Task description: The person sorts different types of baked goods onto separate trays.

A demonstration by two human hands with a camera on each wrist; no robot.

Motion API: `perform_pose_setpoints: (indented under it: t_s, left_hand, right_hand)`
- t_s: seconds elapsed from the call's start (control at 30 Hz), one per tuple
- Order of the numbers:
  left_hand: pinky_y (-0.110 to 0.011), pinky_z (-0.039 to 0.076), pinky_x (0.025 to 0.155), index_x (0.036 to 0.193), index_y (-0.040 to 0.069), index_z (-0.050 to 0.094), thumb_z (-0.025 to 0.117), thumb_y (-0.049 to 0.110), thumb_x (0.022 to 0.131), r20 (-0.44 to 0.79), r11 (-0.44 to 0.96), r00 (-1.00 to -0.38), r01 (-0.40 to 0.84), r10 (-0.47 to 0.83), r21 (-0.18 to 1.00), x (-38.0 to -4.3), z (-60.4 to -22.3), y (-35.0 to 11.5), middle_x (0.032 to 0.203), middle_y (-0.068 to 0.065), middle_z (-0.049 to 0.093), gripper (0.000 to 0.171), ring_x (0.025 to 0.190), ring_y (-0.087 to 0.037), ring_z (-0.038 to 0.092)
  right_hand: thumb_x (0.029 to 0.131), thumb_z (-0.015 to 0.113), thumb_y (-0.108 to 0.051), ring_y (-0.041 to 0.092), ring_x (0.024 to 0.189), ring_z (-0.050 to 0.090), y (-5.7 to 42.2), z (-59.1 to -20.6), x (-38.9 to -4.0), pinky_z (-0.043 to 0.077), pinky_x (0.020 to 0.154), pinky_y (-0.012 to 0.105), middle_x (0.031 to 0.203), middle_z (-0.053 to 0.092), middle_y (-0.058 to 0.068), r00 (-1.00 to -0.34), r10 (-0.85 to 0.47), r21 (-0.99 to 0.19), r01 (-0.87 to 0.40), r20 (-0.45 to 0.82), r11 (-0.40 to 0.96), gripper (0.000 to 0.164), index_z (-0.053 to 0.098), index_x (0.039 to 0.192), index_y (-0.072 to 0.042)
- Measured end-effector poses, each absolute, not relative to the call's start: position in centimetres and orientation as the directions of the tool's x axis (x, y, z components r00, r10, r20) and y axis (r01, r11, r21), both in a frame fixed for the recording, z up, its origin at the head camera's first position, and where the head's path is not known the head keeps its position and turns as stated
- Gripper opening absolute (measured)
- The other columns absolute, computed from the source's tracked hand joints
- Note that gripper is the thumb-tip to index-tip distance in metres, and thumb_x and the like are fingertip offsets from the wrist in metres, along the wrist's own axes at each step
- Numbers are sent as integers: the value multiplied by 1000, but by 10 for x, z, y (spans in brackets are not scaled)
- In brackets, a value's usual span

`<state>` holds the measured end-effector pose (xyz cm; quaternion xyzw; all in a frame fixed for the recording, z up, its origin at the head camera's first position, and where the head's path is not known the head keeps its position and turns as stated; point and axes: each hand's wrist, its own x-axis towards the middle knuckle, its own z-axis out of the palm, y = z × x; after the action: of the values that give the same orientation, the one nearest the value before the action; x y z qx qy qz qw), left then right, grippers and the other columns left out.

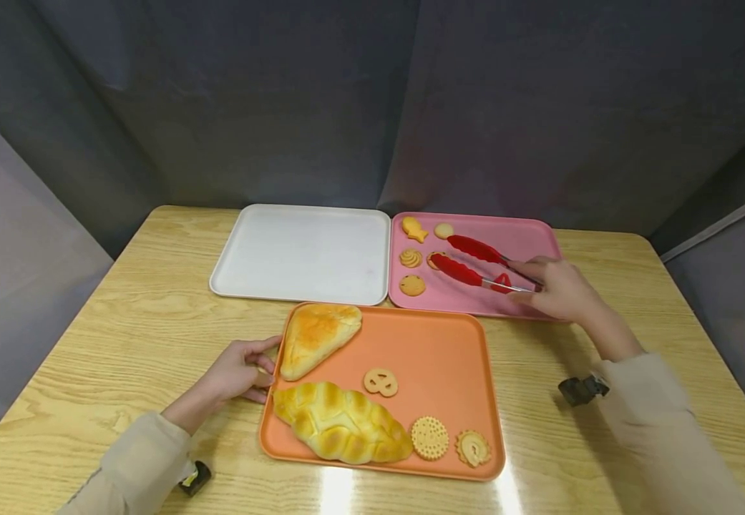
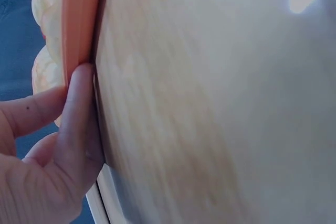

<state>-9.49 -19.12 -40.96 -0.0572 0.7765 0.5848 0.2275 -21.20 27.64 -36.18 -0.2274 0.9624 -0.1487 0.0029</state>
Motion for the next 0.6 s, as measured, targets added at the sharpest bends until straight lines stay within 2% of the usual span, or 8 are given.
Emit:
perform_pose_setpoints:
  t_s: [0.13,0.4,0.47,0.53,0.6]
  left_hand:
    - [-37,55,50,140,0,33,58,-14,77,-420,314,-890,-353,179,881,-94,-411,-191,80,-12,51,69,57,-18,53]
    - [-36,55,50,140,0,32,58,-13,77,-415,315,-891,-347,183,883,-94,-412,-192,80,-11,51,69,55,-18,54]
    - [-36,55,50,140,0,32,58,-13,77,-414,315,-892,-346,183,884,-94,-412,-192,80,-11,51,69,55,-18,54]
    - [-36,55,50,140,0,32,58,-14,77,-414,316,-892,-347,180,883,-94,-411,-191,80,-11,51,69,55,-18,54]
    - [-36,55,51,140,1,32,58,-14,77,-415,316,-892,-347,180,883,-94,-411,-191,81,-11,51,70,55,-18,54]
  right_hand:
    - [73,72,-21,26,76,50,277,-356,-201,45,61,38,99,59,21,-884,-455,-285,-466,108,838,56,57,121,3]
    - [70,76,-20,36,88,54,282,-348,-186,50,71,51,105,59,26,-860,-476,-260,-510,184,820,56,60,117,4]
    - [67,78,-19,34,84,54,283,-347,-182,51,67,47,103,60,25,-849,-485,-252,-526,210,812,56,61,115,4]
    - [64,80,-20,27,73,53,284,-347,-179,50,59,38,94,61,20,-829,-502,-242,-554,245,797,58,62,114,4]
    - [61,83,-20,18,64,48,286,-346,-176,43,50,27,82,59,10,-805,-519,-230,-584,286,779,61,63,113,3]
